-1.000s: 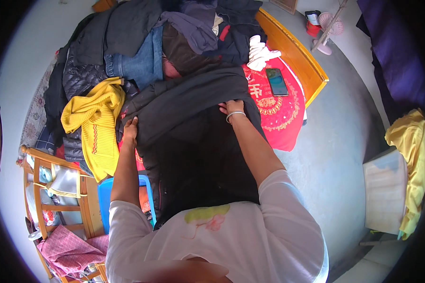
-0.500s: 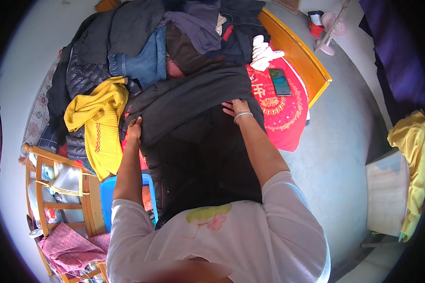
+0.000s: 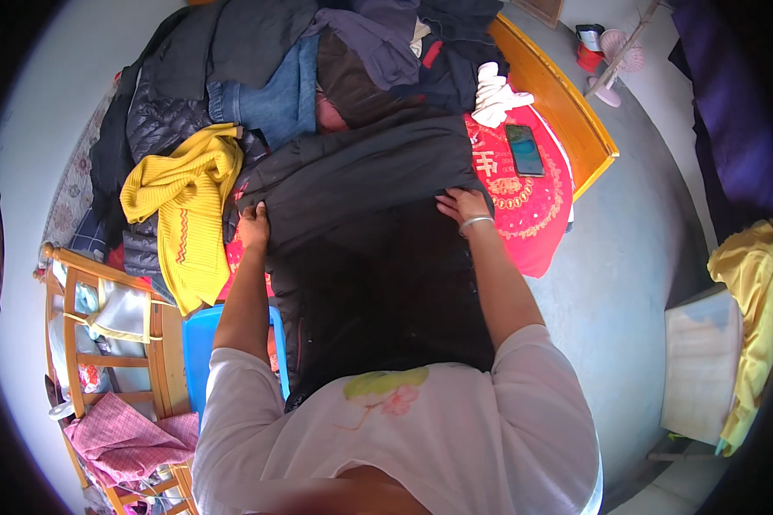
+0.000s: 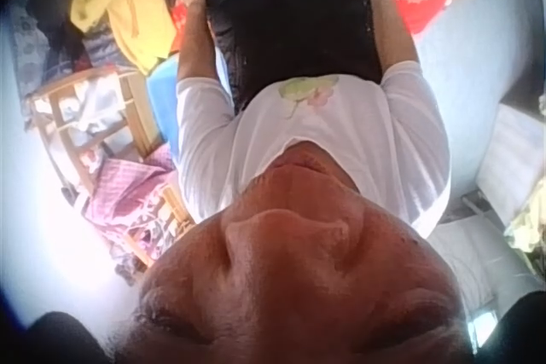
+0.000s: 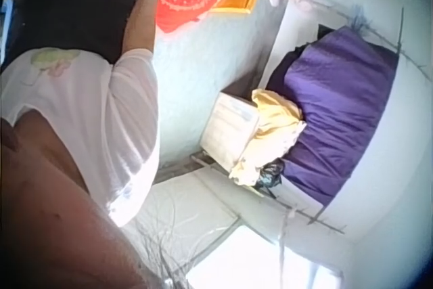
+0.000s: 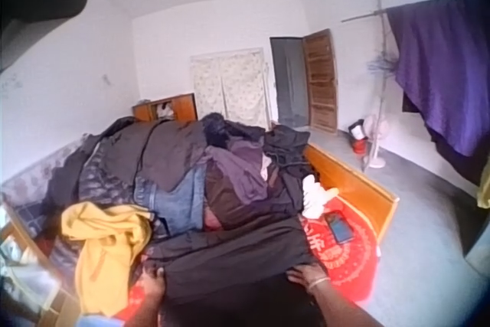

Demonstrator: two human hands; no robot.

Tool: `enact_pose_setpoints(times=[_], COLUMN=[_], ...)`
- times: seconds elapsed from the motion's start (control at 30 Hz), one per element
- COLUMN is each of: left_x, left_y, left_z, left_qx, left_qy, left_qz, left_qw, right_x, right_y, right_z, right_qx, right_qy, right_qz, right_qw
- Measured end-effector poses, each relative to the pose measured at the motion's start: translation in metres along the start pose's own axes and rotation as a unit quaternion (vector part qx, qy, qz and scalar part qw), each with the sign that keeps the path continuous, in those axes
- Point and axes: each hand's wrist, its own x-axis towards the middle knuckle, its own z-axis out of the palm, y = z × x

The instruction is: Folding a black hooded jacket on top of a bed covered with other garments.

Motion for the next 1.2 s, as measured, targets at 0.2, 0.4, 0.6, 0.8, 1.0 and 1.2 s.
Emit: enact_pose_setpoints(times=[0.2, 0.4, 0.6, 0.8, 1.0, 1.2], left_x=[-0.004, 0.012, 0.013, -0.004, -0.02, -0.065], left_y=[-0.01, -0.01, 0.001, 0.025, 0.096, 0.109], left_z=[0.006, -0.001, -0.012, 0.0, 0.002, 0.046], left_qx=[0.103, 0.001, -0.085, 0.081, 0.102, 0.172], left_qy=[0.096, -0.04, 0.045, -0.011, 0.047, -0.18], left_qz=[-0.045, -0.025, 0.049, -0.043, 0.344, 0.351], left_qw=[0.989, 0.999, 0.994, 0.996, 0.932, 0.903], right_x=[0.006, 0.055, 0.035, 0.021, 0.011, -0.003], right_y=[-0.061, -0.045, -0.032, -0.03, -0.067, 0.013], right_z=[-0.049, -0.023, -0.028, -0.037, 0.041, 0.122], right_qx=[-0.351, -0.402, -0.36, -0.408, -0.57, -0.775], right_qy=[-0.062, -0.004, -0.022, 0.015, -0.006, -0.207], right_qz=[-0.005, -0.177, -0.192, -0.252, -0.571, -0.319], right_qw=[0.934, 0.898, 0.913, 0.877, 0.591, 0.504])
